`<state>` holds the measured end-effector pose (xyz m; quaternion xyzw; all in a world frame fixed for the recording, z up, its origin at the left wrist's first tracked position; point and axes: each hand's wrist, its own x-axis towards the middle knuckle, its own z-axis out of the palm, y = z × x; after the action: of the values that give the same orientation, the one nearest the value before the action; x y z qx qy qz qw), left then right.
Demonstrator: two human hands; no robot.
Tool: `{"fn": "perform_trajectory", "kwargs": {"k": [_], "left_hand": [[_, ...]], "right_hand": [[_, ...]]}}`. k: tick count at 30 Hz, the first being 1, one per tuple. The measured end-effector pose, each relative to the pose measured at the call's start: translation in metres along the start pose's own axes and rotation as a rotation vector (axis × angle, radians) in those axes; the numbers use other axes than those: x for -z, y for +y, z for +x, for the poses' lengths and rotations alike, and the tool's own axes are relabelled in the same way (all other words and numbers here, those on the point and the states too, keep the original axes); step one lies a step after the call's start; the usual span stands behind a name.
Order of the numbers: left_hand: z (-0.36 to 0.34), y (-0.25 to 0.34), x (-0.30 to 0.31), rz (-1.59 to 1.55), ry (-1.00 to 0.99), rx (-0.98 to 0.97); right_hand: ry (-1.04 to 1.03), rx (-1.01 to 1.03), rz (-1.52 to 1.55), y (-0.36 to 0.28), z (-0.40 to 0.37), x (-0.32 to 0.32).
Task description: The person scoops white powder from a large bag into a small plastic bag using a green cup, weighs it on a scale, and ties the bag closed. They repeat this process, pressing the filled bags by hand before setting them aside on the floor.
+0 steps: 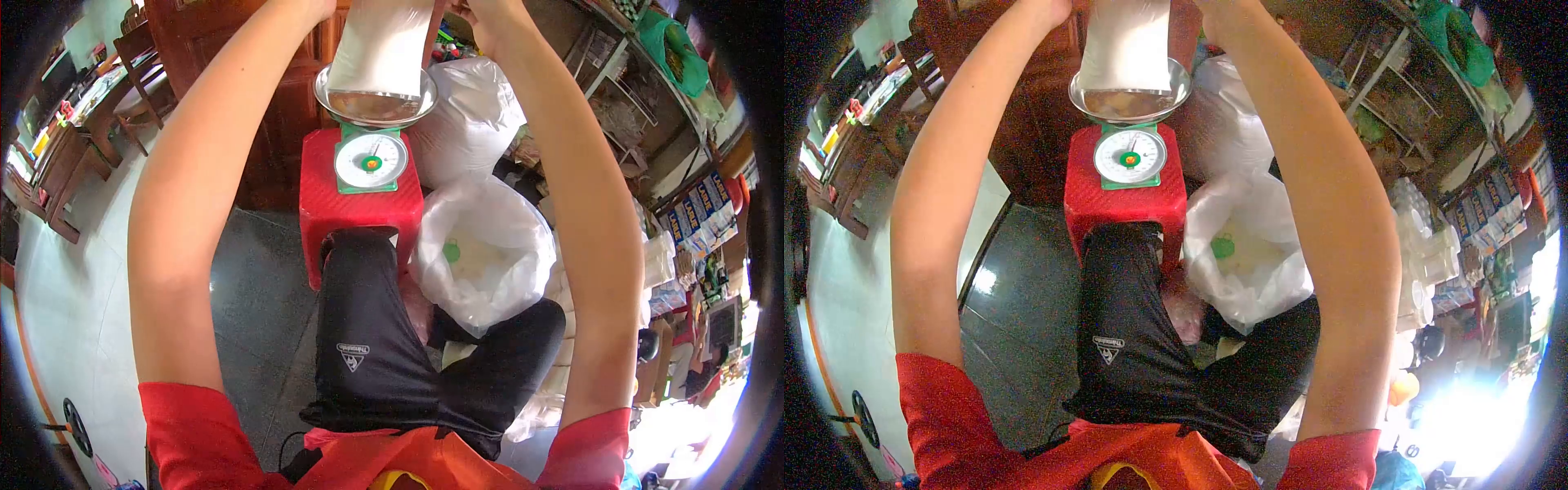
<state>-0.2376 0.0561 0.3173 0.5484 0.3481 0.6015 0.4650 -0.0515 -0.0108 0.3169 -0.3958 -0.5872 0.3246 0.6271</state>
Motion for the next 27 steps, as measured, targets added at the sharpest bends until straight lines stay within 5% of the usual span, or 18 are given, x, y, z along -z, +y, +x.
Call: {"fn": "perform_trajectory", "kwargs": {"k": [18,22,27], "left_hand": [[-0.033,-0.048,0.030,0.103,-0.145,-0.035],[-0.041,-0.066,0.040,0.256,-0.036,-0.375],[-0.059,-0.102,0.047,0.338,-0.282,-0.294]], "right_hand": [[-0.097,-0.103,-0.141,0.031,-0.016,0.005],[-0.142,-0.101,-0.157,0.031,-0.018,0.007],[-0.121,-0.109,-0.162,0.037,-0.014,0.006]]}}
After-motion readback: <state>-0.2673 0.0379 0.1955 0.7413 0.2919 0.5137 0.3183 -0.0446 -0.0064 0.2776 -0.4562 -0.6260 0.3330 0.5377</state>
